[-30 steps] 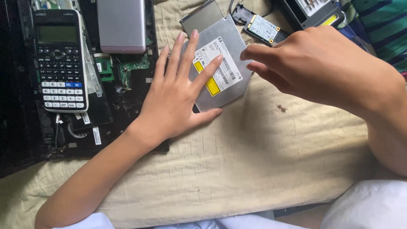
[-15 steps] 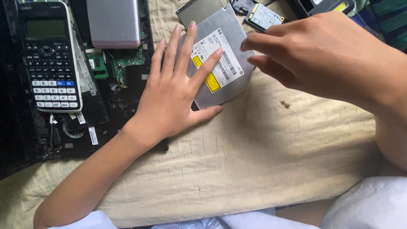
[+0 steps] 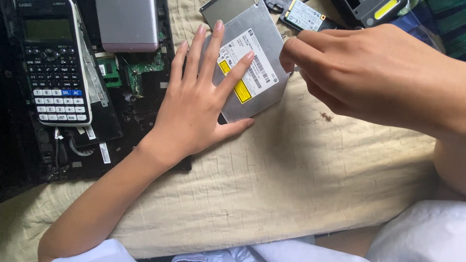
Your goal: Removing connectors from a mobile phone and disassembling laptop components on a workspace.
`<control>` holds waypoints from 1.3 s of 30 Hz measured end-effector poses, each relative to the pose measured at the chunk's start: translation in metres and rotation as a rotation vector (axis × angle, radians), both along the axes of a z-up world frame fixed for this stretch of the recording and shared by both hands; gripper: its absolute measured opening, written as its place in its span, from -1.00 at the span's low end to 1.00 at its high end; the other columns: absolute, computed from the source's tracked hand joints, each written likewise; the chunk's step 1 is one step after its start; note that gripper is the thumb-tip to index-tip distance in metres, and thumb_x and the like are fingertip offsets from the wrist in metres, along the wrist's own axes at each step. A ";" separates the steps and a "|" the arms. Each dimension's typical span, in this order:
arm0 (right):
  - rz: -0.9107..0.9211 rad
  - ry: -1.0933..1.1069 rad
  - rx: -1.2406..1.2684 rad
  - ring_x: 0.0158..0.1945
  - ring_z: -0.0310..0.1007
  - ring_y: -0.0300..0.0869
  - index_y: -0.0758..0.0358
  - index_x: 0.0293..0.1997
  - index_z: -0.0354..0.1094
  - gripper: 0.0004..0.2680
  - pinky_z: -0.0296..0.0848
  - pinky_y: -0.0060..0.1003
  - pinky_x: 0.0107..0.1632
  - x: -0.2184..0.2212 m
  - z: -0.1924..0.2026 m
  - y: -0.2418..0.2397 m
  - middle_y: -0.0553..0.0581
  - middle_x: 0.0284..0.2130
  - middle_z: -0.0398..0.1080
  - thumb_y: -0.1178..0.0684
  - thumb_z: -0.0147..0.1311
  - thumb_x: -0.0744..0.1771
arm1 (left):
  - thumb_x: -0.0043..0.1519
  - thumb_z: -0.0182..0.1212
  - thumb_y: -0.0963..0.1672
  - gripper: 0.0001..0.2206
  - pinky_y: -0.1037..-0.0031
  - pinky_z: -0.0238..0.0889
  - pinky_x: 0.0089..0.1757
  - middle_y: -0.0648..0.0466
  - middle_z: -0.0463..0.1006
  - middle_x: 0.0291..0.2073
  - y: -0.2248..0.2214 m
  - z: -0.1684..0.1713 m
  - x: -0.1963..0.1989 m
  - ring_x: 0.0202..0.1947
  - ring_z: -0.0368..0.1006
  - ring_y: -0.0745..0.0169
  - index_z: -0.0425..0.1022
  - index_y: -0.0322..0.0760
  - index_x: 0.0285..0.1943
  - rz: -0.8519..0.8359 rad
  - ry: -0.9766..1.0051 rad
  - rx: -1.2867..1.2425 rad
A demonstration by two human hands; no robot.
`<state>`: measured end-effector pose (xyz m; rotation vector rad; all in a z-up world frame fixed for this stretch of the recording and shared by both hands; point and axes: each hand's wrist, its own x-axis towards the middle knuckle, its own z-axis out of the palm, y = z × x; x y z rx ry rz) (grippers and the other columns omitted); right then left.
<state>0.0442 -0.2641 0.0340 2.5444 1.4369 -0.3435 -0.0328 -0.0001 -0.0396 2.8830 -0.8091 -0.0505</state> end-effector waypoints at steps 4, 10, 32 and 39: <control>-0.011 -0.063 -0.014 -0.60 0.35 -0.11 0.05 -0.13 0.07 -0.92 0.24 -0.18 -0.61 -0.003 -0.003 0.002 -0.11 -0.49 0.33 0.07 -0.07 0.44 | 0.25 0.26 0.35 -0.06 -0.19 -0.19 0.40 -0.36 -0.22 0.53 -0.001 -0.001 0.000 0.54 -0.23 -0.47 0.02 -0.03 0.67 0.006 -0.024 0.012; -0.182 0.090 -0.099 -0.61 0.52 0.09 0.12 0.13 0.00 -0.77 0.43 -0.05 -0.65 -0.006 0.012 0.023 0.02 -0.30 0.47 -0.14 -0.19 0.45 | 0.23 0.23 0.35 -0.10 -0.17 -0.22 0.40 -0.34 -0.21 0.54 0.000 -0.005 -0.001 0.54 -0.21 -0.46 0.06 0.02 0.64 0.010 -0.057 -0.032; -0.175 0.182 0.033 -0.13 0.51 -0.11 0.10 0.10 0.14 -0.83 0.47 -0.02 -0.53 -0.011 0.014 0.015 -0.01 -0.08 0.38 0.11 -0.19 0.39 | 0.22 0.22 0.35 -0.12 -0.17 -0.12 0.36 -0.35 -0.16 0.53 0.001 -0.011 -0.001 0.52 -0.14 -0.47 0.11 -0.01 0.62 0.006 -0.116 -0.049; -0.231 0.120 -0.033 -0.70 0.27 0.04 0.11 -0.14 0.02 -0.87 0.18 -0.03 -0.57 -0.011 0.011 0.012 -0.03 -0.59 0.36 -0.03 -0.16 0.47 | 0.22 0.22 0.34 -0.13 -0.17 -0.14 0.36 -0.35 -0.16 0.53 0.000 -0.011 -0.001 0.52 -0.14 -0.46 0.12 0.00 0.61 0.006 -0.109 -0.055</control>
